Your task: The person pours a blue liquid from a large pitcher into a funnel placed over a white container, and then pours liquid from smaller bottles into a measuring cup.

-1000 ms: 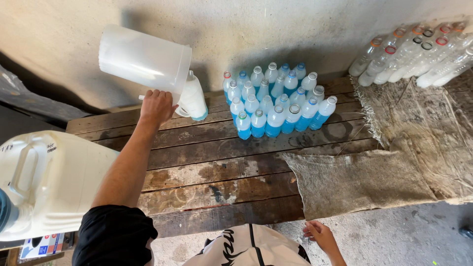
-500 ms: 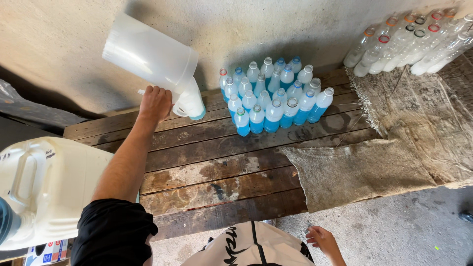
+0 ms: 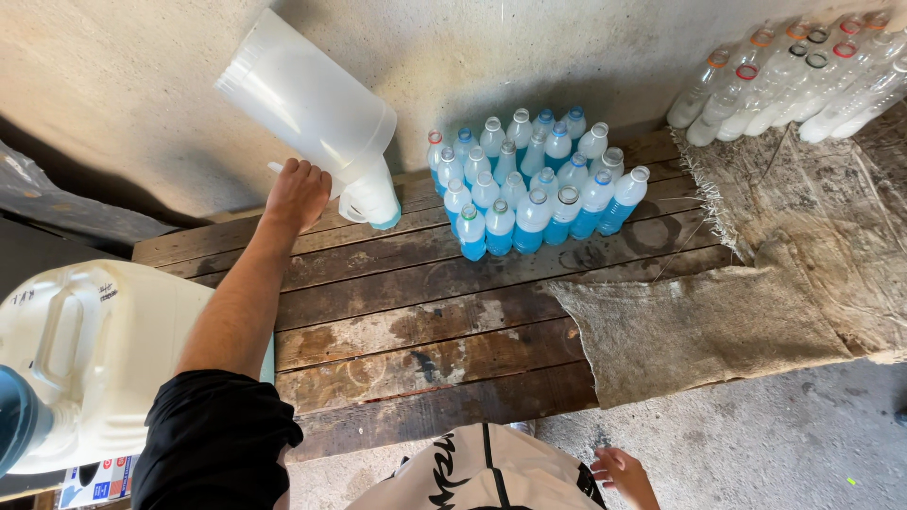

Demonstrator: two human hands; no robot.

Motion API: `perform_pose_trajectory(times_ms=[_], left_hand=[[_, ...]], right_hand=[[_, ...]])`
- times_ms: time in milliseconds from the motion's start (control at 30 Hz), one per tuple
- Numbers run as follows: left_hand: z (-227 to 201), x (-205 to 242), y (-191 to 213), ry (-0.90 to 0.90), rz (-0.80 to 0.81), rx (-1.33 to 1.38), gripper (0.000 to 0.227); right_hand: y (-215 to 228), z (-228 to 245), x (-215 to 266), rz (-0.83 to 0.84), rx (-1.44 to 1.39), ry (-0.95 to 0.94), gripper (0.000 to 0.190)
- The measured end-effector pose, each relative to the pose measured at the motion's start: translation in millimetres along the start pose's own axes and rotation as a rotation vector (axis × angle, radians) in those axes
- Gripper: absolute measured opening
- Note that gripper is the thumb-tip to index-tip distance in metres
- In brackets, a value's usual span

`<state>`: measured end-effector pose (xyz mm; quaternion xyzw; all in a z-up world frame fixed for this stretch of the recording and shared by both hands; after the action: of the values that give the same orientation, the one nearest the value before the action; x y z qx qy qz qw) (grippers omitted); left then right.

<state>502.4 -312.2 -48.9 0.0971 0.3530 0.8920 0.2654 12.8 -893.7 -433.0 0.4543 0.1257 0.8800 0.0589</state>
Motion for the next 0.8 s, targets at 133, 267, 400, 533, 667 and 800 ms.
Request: perform_pose_trajectory(times_ms=[133, 267, 400, 533, 667, 800], left_hand=[[4.1, 1.4, 6.8, -0.054, 0.001, -0.025, 0.024], [-2.5, 5.2, 10.5, -0.134, -0.049, -0.024, 0.032], [-3.8, 7.9, 5.6, -0.162, -0.018, -0.031, 0.016], [3.0, 11.2, 3.5, -0.135, 0.024, -0.037, 0.024], [9.1, 12.0, -7.7, -0.128, 0.061, -0.072, 0.038], [14.5, 12.7, -2.0, -0.116, 0.090, -0.074, 0.037]], right_hand=[[-5.0, -29.0, -8.6, -0.010, -0.086, -0.090, 0.039], [-8.1, -48.1, -0.8, -0.008, -0.160, -0.176, 0.053], [-7.1, -59.4, -4.2, -0.014, -0.183, -0.176, 0.051], [-9.5, -56.6, 2.1, -0.021, -0.260, -0.192, 0.043], [-10.2, -57.7, -4.9, -0.007, -0.222, -0.145, 0.045], [-6.4, -55.3, -7.9, 0.005, -0.210, -0.161, 0.043]])
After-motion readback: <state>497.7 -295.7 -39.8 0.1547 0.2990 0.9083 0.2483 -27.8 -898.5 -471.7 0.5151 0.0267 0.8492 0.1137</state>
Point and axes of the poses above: each hand's wrist, its own x-axis away from the middle knuckle, its own y-axis out of the back of the hand, z = x × y, the point moved 9 cm from there along -x, towards the middle knuckle, and after that the axes turned 5 degrees about -z, right-handed, at the moved point
